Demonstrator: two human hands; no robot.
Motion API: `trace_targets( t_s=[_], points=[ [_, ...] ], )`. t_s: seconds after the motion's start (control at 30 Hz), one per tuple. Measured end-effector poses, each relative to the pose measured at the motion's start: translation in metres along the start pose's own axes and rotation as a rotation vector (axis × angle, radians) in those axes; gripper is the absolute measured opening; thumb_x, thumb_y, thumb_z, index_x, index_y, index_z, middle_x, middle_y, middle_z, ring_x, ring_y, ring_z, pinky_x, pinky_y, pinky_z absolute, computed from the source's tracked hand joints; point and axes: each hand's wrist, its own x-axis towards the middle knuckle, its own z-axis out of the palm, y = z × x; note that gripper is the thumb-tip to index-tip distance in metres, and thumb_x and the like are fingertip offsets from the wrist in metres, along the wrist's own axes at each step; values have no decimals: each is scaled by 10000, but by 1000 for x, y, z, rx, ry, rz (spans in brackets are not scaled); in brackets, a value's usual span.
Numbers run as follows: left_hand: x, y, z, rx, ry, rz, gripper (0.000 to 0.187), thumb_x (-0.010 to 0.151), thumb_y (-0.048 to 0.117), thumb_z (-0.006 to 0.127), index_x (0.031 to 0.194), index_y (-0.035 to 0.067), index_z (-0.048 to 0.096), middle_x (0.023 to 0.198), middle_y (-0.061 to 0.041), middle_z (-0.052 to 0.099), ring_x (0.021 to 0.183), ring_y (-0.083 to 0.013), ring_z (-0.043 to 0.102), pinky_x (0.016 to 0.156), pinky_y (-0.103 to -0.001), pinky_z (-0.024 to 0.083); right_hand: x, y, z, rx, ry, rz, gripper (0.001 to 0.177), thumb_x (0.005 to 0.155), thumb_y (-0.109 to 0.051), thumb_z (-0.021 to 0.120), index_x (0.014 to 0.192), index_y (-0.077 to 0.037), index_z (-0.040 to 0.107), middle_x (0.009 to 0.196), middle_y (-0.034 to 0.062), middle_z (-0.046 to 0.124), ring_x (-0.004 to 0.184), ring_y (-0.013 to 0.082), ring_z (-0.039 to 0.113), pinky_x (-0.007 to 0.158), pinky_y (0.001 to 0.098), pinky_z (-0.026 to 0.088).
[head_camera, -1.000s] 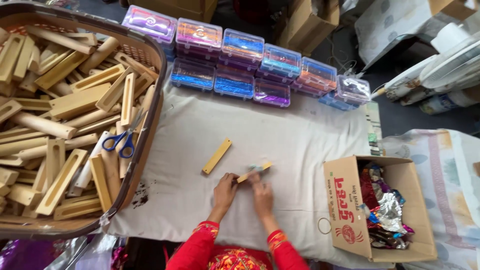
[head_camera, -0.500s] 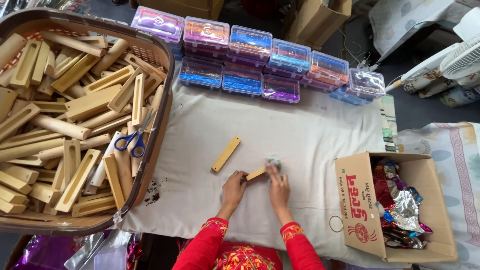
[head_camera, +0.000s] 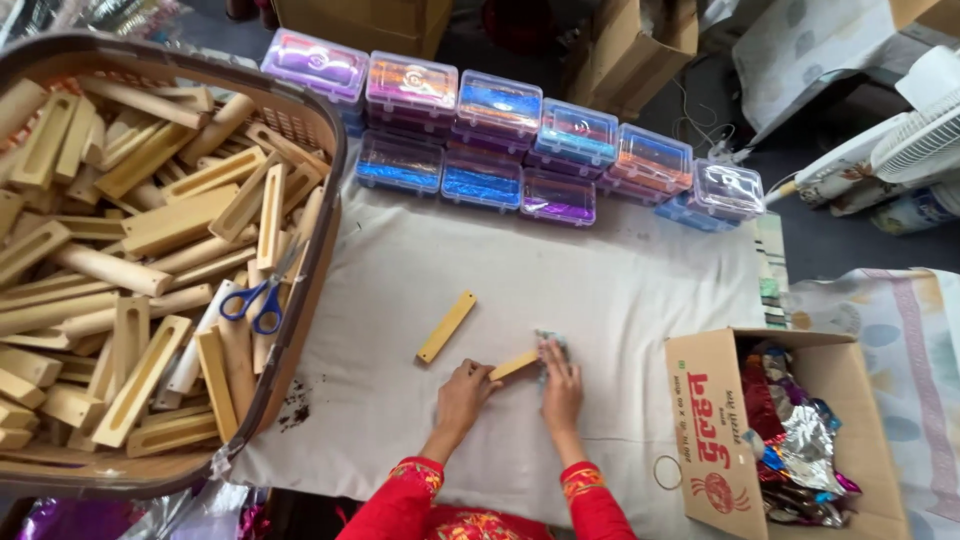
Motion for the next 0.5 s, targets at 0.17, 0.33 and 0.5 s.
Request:
trace_targets(
  t_s=[0.17,0.33,0.5],
  points=[
    [6,-1,8,-3,100,70,252,811,196,777,1055,159,725,1187,-16,639,985,-247,670,756,-421,563,13,1,1,127,-104,235,624,830,44,590,1403,-201,620,1491,-62,571,996,280,595,928,371,534],
    [5,-3,9,-33,98,66,236,832,154,768,1063,152,718,1187,4,680,995,-232,682,756,-407,564,-22,-49,10,225,12,240,597,872,93,575,1421,-136,626,1433,-28,607,1091,291,620,968,405,521],
    [4,4,-11,-83,41,46,316,803,119,793,1108,157,720,1077,10,710,987,-235,683,788,-393,559,-39,-10,21,195,-241,26,521,841,73,553,1292,-142,698,1411,-25,656,952,288,649,846,404,565]
  ],
)
